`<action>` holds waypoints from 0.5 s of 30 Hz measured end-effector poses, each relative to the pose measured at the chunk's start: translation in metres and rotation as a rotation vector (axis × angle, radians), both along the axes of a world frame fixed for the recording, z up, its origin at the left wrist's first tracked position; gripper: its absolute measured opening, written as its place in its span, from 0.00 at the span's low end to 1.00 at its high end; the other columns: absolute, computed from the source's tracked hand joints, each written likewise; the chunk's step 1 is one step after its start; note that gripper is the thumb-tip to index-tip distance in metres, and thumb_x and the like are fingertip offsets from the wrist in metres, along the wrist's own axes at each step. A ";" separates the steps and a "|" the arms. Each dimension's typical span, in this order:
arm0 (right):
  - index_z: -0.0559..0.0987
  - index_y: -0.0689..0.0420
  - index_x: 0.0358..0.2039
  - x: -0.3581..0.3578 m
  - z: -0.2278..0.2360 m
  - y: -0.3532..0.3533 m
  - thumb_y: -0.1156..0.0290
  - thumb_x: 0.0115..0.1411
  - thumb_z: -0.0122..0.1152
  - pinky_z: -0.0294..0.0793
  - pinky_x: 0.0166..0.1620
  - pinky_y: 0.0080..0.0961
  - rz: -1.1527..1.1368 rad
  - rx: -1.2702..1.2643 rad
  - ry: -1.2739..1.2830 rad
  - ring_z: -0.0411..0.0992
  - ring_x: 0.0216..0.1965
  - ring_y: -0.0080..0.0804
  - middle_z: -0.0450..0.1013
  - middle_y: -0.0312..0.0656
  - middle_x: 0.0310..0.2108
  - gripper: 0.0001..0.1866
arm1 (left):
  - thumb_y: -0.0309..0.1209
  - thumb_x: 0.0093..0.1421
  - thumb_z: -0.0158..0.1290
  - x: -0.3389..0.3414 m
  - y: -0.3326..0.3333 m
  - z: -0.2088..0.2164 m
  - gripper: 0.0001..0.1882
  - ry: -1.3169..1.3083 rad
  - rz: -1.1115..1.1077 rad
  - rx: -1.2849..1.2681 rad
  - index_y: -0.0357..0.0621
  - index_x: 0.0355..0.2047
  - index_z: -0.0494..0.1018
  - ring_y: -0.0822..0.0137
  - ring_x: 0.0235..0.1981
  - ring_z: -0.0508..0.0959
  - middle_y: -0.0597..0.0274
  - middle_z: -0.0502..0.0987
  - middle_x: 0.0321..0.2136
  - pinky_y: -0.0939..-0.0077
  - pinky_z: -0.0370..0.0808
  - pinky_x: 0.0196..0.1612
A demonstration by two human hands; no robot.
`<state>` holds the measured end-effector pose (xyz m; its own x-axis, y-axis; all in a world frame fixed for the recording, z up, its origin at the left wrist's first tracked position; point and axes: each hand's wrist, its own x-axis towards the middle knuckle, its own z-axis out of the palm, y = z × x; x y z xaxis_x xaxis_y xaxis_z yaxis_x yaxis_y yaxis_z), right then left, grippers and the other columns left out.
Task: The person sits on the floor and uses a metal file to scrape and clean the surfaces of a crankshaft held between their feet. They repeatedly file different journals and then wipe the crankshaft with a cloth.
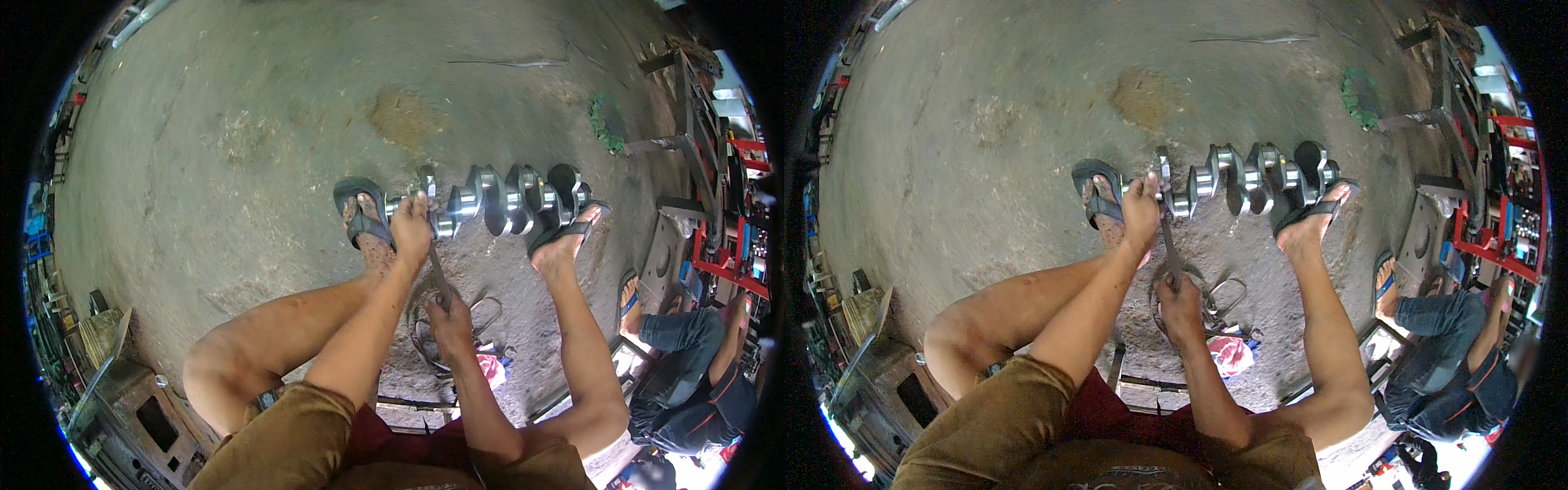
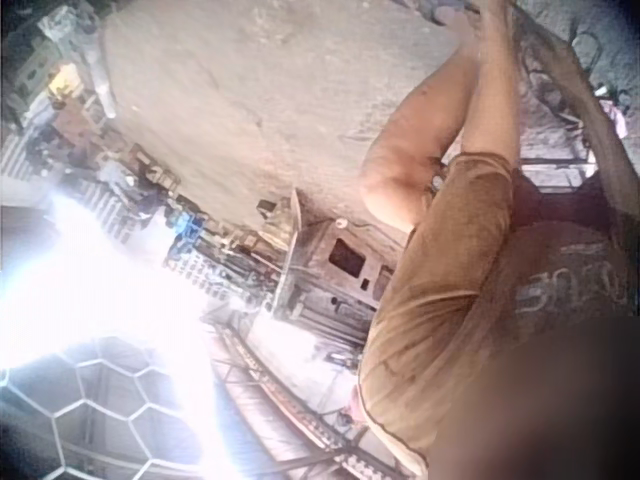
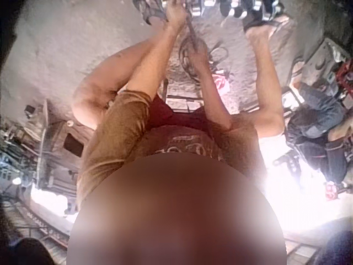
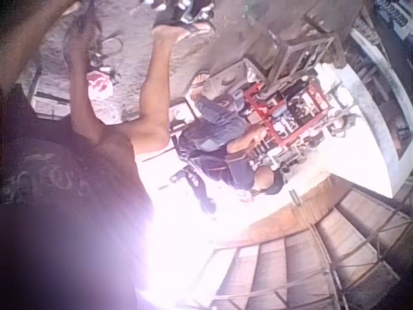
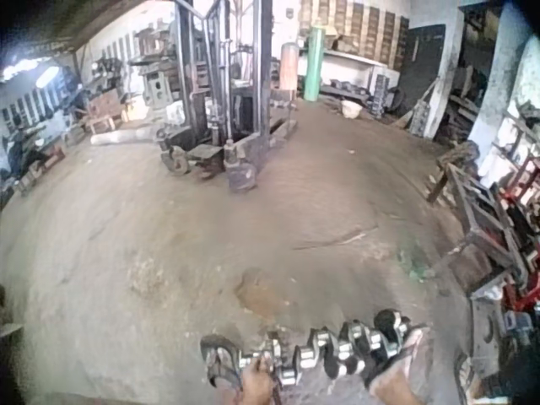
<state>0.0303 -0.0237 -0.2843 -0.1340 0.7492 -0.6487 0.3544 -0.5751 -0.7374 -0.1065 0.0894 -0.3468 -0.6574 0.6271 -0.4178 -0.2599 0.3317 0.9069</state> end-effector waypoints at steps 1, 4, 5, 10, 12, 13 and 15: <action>0.73 0.58 0.36 0.004 0.012 -0.006 0.75 0.61 0.57 0.55 0.18 0.18 -0.045 -0.073 0.028 0.56 0.17 0.14 0.63 0.27 0.21 0.04 | 0.40 0.68 0.49 -0.009 0.007 -0.004 0.19 -0.114 0.032 0.005 0.33 0.31 0.76 0.70 0.25 0.76 0.55 0.80 0.24 0.69 0.73 0.29; 0.73 0.58 0.35 0.004 0.024 -0.002 0.74 0.60 0.59 0.56 0.18 0.18 -0.043 -0.116 0.054 0.57 0.17 0.15 0.63 0.28 0.20 0.05 | 0.41 0.68 0.50 -0.042 0.040 0.004 0.21 -0.041 0.030 -0.039 0.31 0.30 0.76 0.72 0.22 0.73 0.56 0.79 0.22 0.73 0.73 0.26; 0.73 0.58 0.34 0.000 0.019 0.005 0.73 0.59 0.59 0.56 0.18 0.19 0.038 -0.021 0.023 0.58 0.17 0.15 0.63 0.28 0.20 0.05 | 0.41 0.68 0.50 -0.051 0.050 0.014 0.21 0.029 0.004 -0.015 0.31 0.30 0.76 0.71 0.21 0.73 0.55 0.78 0.21 0.71 0.72 0.26; 0.77 0.63 0.33 -0.033 -0.055 0.067 0.67 0.58 0.61 0.67 0.27 0.28 -0.037 -0.168 0.066 0.67 0.26 0.25 0.71 0.34 0.25 0.10 | 0.42 0.66 0.51 -0.038 0.048 0.089 0.22 0.206 -0.127 -0.009 0.31 0.29 0.76 0.65 0.22 0.73 0.48 0.77 0.20 0.65 0.71 0.30; 0.75 0.59 0.35 -0.040 -0.072 0.072 0.62 0.64 0.56 0.67 0.26 0.24 -0.160 -0.243 0.483 0.67 0.25 0.22 0.69 0.32 0.26 0.12 | 0.40 0.66 0.51 -0.003 0.008 0.112 0.21 0.279 -0.154 -0.088 0.31 0.28 0.76 0.62 0.24 0.75 0.44 0.78 0.23 0.64 0.71 0.31; 0.75 0.58 0.36 -0.041 -0.076 0.074 0.60 0.66 0.54 0.68 0.27 0.23 -0.212 -0.291 0.612 0.68 0.26 0.22 0.69 0.31 0.26 0.13 | 0.40 0.66 0.51 0.013 -0.012 0.118 0.20 0.241 -0.170 -0.075 0.31 0.29 0.76 0.61 0.25 0.77 0.43 0.78 0.23 0.63 0.71 0.32; 0.75 0.57 0.37 -0.040 -0.073 0.069 0.56 0.68 0.51 0.69 0.29 0.22 -0.188 -0.263 0.501 0.68 0.27 0.22 0.69 0.31 0.28 0.16 | 0.39 0.66 0.51 0.033 -0.035 0.112 0.19 0.117 -0.167 -0.216 0.32 0.32 0.76 0.56 0.26 0.79 0.43 0.78 0.23 0.63 0.72 0.34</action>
<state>-0.0094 0.0457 -0.3572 -0.3522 0.6124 -0.7078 -0.1257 -0.7803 -0.6126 -0.0740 0.0547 -0.2347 -0.6044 0.6351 -0.4810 -0.0836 0.5499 0.8311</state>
